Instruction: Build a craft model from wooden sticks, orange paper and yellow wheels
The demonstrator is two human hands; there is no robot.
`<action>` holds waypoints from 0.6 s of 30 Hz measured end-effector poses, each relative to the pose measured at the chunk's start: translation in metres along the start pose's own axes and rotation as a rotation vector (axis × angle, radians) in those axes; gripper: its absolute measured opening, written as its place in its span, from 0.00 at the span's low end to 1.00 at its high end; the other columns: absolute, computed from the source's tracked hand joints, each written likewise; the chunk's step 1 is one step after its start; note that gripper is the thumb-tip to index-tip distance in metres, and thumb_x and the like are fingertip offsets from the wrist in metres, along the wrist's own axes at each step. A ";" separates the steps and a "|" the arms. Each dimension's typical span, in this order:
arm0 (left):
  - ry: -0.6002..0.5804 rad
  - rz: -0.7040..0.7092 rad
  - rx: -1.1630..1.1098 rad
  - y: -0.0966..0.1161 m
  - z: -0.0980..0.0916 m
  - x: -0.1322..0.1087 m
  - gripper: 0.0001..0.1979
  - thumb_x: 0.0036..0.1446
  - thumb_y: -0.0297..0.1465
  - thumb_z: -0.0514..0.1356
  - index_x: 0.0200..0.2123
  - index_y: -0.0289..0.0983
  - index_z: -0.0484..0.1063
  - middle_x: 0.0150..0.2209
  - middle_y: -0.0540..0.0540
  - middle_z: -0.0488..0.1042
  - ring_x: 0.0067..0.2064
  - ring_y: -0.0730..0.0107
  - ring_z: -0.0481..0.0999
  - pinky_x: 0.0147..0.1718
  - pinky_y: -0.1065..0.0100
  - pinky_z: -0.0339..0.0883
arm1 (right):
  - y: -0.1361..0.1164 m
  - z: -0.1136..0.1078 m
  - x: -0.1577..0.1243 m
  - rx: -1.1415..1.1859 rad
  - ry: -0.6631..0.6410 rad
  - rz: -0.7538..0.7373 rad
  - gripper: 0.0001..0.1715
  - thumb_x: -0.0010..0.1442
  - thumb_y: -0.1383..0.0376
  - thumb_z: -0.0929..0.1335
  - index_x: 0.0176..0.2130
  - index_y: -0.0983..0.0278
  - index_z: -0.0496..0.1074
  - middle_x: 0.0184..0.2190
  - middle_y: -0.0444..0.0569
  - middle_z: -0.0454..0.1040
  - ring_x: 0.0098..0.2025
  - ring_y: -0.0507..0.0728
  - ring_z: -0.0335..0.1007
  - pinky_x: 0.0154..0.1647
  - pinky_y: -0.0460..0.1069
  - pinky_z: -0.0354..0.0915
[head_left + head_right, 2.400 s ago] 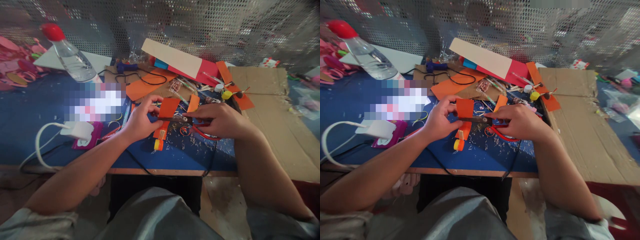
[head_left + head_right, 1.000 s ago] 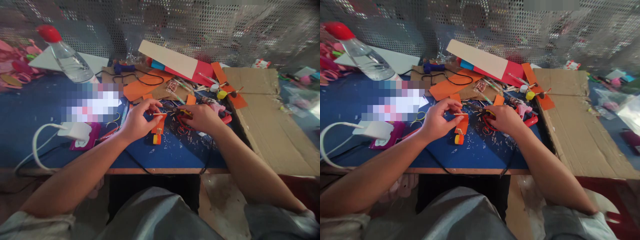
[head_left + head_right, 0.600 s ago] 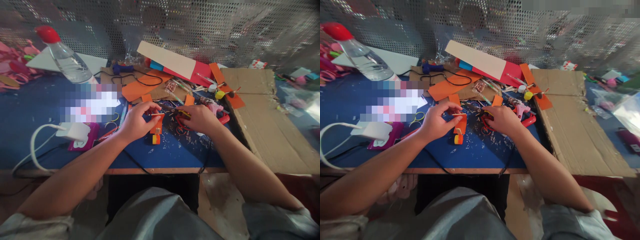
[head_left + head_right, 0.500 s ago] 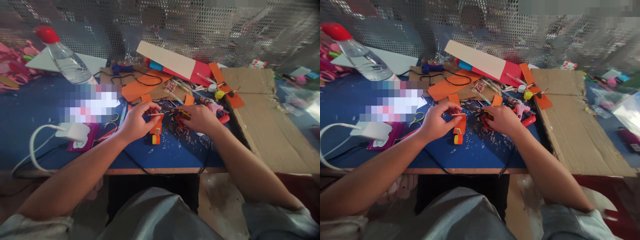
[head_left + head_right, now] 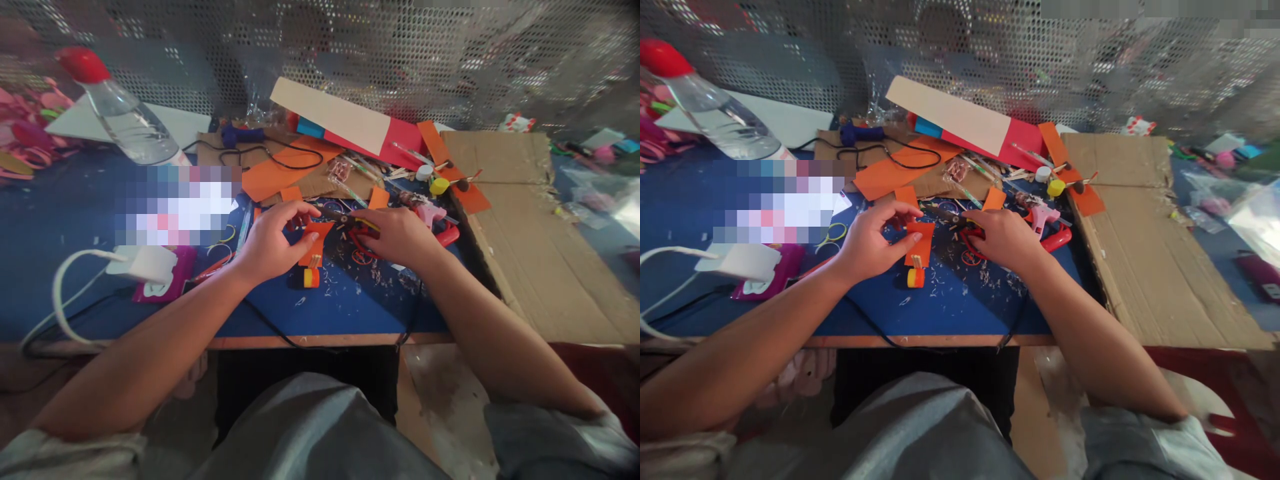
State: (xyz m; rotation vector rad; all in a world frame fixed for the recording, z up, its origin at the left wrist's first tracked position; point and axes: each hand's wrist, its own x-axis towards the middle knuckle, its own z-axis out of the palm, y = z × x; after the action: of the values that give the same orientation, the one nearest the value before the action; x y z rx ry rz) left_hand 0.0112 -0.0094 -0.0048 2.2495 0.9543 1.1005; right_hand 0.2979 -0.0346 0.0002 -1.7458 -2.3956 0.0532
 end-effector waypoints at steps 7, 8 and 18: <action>-0.170 -0.179 0.124 -0.005 -0.010 -0.002 0.30 0.58 0.30 0.69 0.64 0.41 0.69 0.45 0.47 0.74 0.43 0.64 0.76 0.45 0.59 0.71 | 0.001 0.001 -0.001 -0.002 -0.007 0.014 0.31 0.67 0.66 0.73 0.68 0.60 0.80 0.57 0.56 0.89 0.58 0.73 0.88 0.58 0.63 0.80; -0.193 -0.216 0.155 -0.005 -0.011 -0.002 0.32 0.57 0.31 0.70 0.64 0.41 0.67 0.45 0.47 0.74 0.43 0.63 0.76 0.45 0.58 0.71 | 0.002 0.001 -0.001 0.002 -0.002 0.012 0.31 0.67 0.66 0.73 0.68 0.60 0.80 0.57 0.56 0.89 0.58 0.73 0.88 0.58 0.63 0.80; -0.274 -0.376 0.272 0.002 -0.010 0.000 0.34 0.58 0.35 0.73 0.62 0.42 0.62 0.44 0.48 0.71 0.44 0.60 0.76 0.44 0.59 0.68 | 0.000 0.000 -0.001 0.014 -0.023 0.002 0.32 0.67 0.66 0.73 0.68 0.62 0.80 0.58 0.59 0.88 0.58 0.76 0.87 0.58 0.65 0.81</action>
State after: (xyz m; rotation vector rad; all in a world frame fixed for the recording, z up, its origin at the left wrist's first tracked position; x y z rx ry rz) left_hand 0.0036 -0.0098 0.0026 2.2210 1.3977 0.5099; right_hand 0.2981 -0.0359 0.0003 -1.7508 -2.4030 0.0906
